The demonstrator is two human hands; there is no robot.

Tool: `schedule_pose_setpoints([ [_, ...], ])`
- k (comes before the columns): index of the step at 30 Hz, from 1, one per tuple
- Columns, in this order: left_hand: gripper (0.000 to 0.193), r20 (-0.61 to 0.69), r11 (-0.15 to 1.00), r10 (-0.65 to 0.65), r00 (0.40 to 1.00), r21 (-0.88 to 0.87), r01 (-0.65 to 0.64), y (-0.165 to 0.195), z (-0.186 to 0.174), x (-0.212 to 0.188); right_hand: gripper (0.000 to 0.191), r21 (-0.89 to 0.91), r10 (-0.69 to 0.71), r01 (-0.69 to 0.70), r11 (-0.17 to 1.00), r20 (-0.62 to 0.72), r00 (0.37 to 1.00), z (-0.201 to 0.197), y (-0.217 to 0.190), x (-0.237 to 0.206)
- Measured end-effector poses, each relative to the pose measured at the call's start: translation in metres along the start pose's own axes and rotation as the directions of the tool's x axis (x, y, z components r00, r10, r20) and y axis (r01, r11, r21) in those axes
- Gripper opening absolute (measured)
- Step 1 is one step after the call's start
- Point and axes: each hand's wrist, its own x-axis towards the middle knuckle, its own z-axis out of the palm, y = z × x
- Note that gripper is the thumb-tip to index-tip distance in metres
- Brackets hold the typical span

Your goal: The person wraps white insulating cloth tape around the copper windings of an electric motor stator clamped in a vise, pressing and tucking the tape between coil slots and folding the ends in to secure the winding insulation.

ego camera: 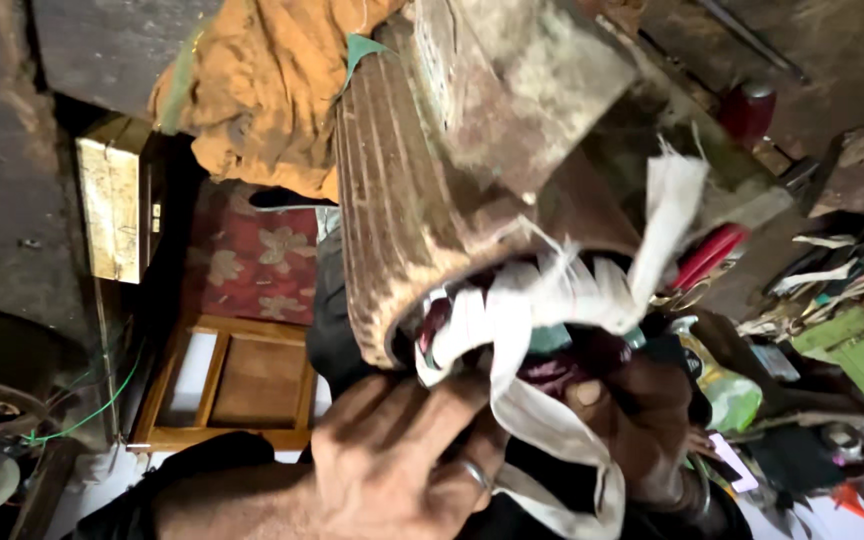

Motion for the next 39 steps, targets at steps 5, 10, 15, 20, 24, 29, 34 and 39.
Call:
schedule_pose_setpoints([
  [5, 0.02, -0.041, 0.991, -0.065, 0.997, 0.112, 0.069, 0.021, 0.003, 0.009, 0.012, -0.118, -0.384, 0.386, 0.915, 0.039, 0.922, 0.024, 0.002, 0.005],
  [10, 0.035, 0.317, 0.954, -0.295, 0.901, 0.054, 0.293, 0.028, -0.003, 0.025, 0.011, -0.168, -0.44, 0.443, 0.881, 0.053, 0.896, 0.024, 0.005, 0.015],
  [15, 0.018, 0.513, 0.983, -0.183, 0.839, 0.079, 0.166, 0.029, -0.023, 0.067, 0.015, -0.122, -0.452, 0.461, 0.879, 0.099, 0.887, 0.019, -0.001, 0.017],
  [20, 0.04, 0.487, 0.963, -0.26, 0.834, 0.064, 0.263, 0.033, -0.025, 0.076, 0.016, -0.068, -0.349, 0.354, 0.933, 0.072, 0.934, 0.022, -0.007, 0.018],
  [24, 0.018, 0.379, 0.969, -0.249, 0.891, 0.104, 0.226, 0.032, -0.011, 0.075, 0.016, -0.062, -0.37, 0.376, 0.924, 0.099, 0.924, 0.023, -0.014, 0.018],
  [29, 0.018, 0.458, 0.951, -0.301, 0.837, 0.211, 0.226, 0.036, -0.008, 0.085, 0.015, -0.246, -0.384, 0.399, 0.883, 0.107, 0.917, 0.022, -0.017, 0.017],
  [34, 0.025, 0.363, 0.946, -0.301, 0.882, 0.234, 0.226, 0.039, -0.002, 0.081, 0.017, -0.298, -0.554, 0.578, 0.76, 0.17, 0.815, 0.016, -0.015, 0.019],
  [39, 0.026, 0.286, 0.938, -0.278, 0.917, 0.285, 0.196, 0.038, 0.011, 0.073, 0.012, -0.522, -0.469, 0.529, 0.669, 0.255, 0.845, 0.007, -0.027, 0.023],
])
